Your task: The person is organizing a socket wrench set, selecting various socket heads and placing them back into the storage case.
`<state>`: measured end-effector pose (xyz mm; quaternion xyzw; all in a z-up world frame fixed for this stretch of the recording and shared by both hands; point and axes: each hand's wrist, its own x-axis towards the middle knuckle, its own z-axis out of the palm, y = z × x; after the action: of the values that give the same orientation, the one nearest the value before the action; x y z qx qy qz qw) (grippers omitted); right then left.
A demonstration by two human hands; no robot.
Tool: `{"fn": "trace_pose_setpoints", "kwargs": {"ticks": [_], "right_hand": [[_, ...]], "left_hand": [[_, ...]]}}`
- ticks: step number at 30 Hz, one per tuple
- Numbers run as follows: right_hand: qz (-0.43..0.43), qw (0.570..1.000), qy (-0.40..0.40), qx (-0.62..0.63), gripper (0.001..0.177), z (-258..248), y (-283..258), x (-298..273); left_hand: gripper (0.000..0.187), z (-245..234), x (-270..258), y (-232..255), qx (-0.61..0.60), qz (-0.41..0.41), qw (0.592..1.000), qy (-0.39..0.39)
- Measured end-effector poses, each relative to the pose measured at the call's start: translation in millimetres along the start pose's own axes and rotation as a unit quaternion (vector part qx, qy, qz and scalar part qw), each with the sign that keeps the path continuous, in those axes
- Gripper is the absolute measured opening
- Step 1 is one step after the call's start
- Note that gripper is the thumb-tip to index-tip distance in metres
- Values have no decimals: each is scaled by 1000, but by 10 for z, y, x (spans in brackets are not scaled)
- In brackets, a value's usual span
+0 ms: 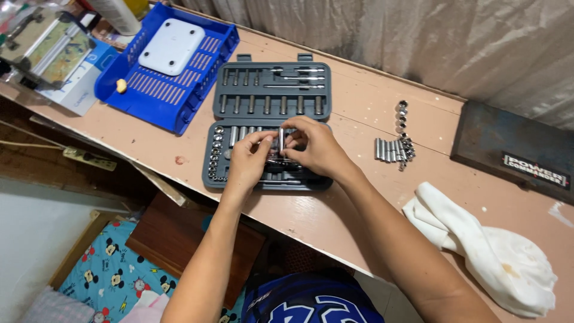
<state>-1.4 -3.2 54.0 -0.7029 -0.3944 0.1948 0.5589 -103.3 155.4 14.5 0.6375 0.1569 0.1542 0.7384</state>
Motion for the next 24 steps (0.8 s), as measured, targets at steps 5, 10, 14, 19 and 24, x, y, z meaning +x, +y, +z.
{"fn": "trace_pose_setpoints", "kwargs": {"ticks": [5, 10, 14, 19, 24], "right_hand": [[-20, 990, 22, -140, 51, 137, 142, 279], [-19, 975, 16, -219, 57, 266, 155, 372], [-21, 972, 17, -233, 56, 290, 165, 370], [-23, 976, 43, -213, 50, 210, 215, 315], [10, 978, 110, -178, 42, 7, 219, 116]], "left_hand": [[26, -223, -57, 59, 393, 97, 906, 124], [33, -343, -103, -29, 489, 115, 856, 123], [37, -386, -116, -72, 479, 142, 862, 86], [34, -382, -64, -45, 467, 167, 864, 88], [25, -141, -27, 132, 379, 214, 898, 54]]}}
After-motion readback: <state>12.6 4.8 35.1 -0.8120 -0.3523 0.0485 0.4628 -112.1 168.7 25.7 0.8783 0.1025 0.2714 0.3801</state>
